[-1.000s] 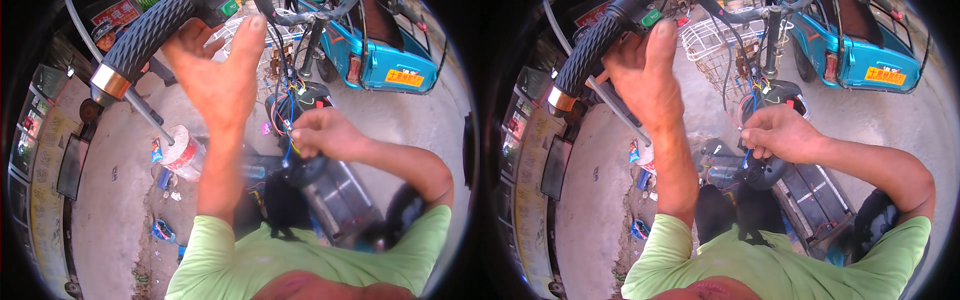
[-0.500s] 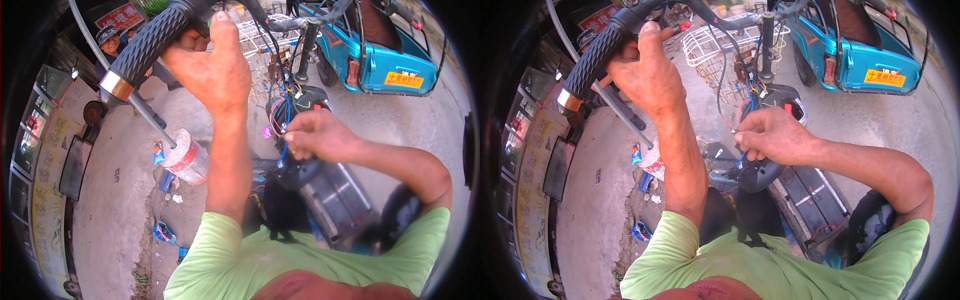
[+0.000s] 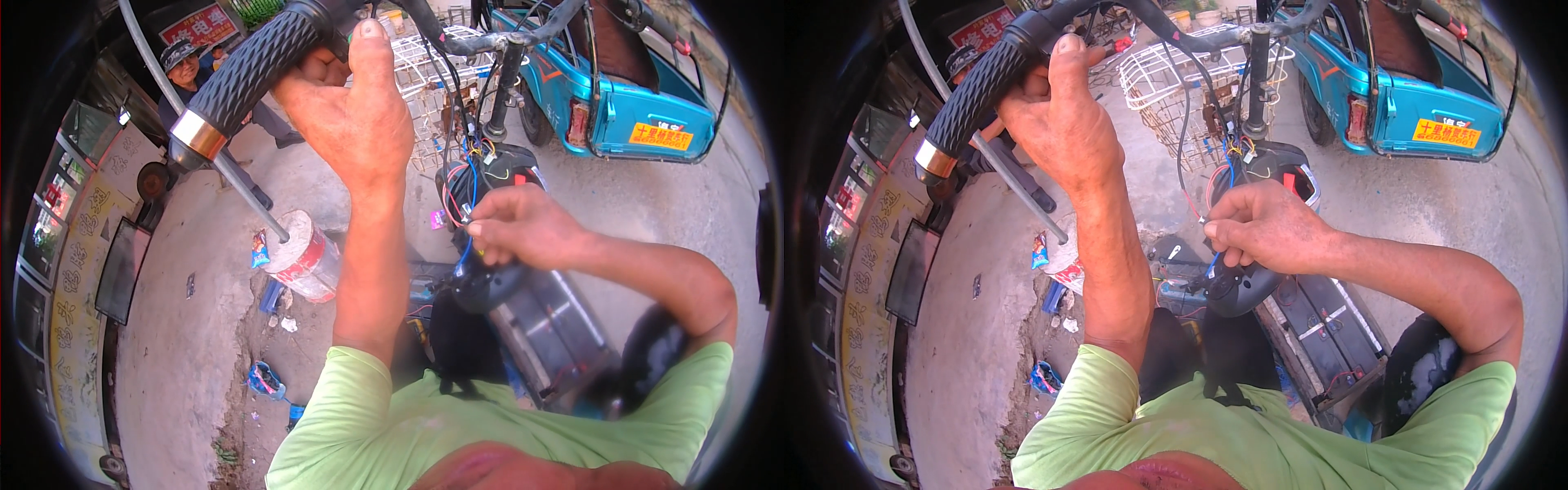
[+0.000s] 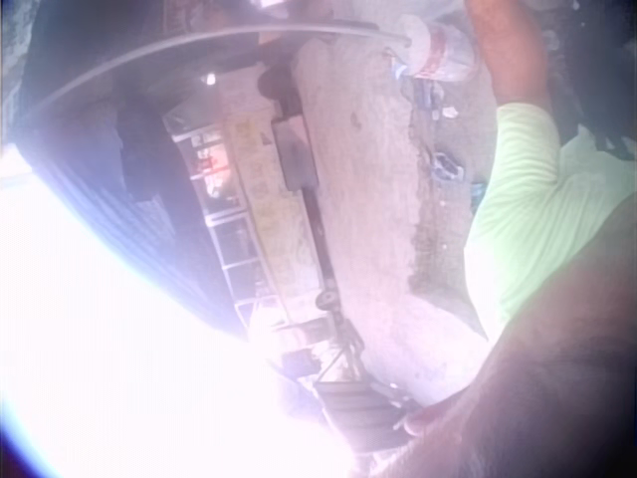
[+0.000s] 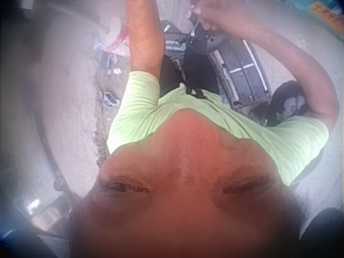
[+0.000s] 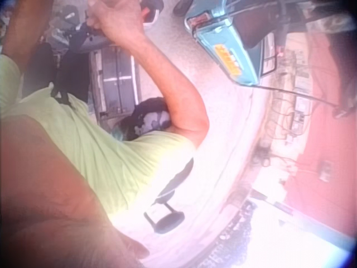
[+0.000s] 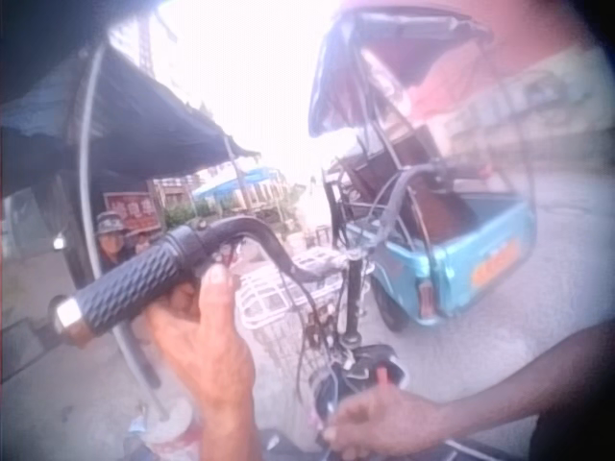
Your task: The person works on the wiring of an electric scooter, stripping wires with a tool and connecting them into a plastic harness.
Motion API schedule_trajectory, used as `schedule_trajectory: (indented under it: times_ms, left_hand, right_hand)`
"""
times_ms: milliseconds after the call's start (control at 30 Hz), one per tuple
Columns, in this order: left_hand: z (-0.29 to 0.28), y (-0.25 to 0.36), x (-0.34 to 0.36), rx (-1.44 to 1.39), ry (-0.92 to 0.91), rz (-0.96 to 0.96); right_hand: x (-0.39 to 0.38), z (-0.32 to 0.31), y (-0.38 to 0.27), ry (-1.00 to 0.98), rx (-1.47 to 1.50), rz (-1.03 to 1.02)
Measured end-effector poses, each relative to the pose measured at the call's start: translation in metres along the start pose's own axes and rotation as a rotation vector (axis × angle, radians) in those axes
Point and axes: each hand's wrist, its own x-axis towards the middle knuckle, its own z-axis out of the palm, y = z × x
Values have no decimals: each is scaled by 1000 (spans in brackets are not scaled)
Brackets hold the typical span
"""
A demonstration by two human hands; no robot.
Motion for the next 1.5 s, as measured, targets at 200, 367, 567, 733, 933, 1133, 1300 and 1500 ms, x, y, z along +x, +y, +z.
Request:
schedule_trajectory:
  times_ms: [200,367,567,733,933,1133,1300,1500]
  left_hand:
    - [1,7,-1,21,54,-17]
    - [-7,6,0,-158,-38,-54]
    - [-1,4,4,-183,-92,-50]
    - [-11,0,6,-166,-131,-58]
    - [-14,-11,6,96,-110,83]
    - [-11,-8,5,-32,-112,41]
    - [-8,-4,4,-117,-110,-1]
    - [-11,-8,7,-185,-99,4]
  right_hand:
    - [1,1,1,-8,6,13]
    - [3,5,0,-40,-10,-6]
    - [-2,4,2,23,-9,-8]
    - [0,7,-1,25,-38,14]
    - [1,8,-2,25,-34,9]
    - [-1,7,1,35,-29,7]
    - [-2,6,2,27,-18,8]
    - [-1,8,-2,26,11,39]
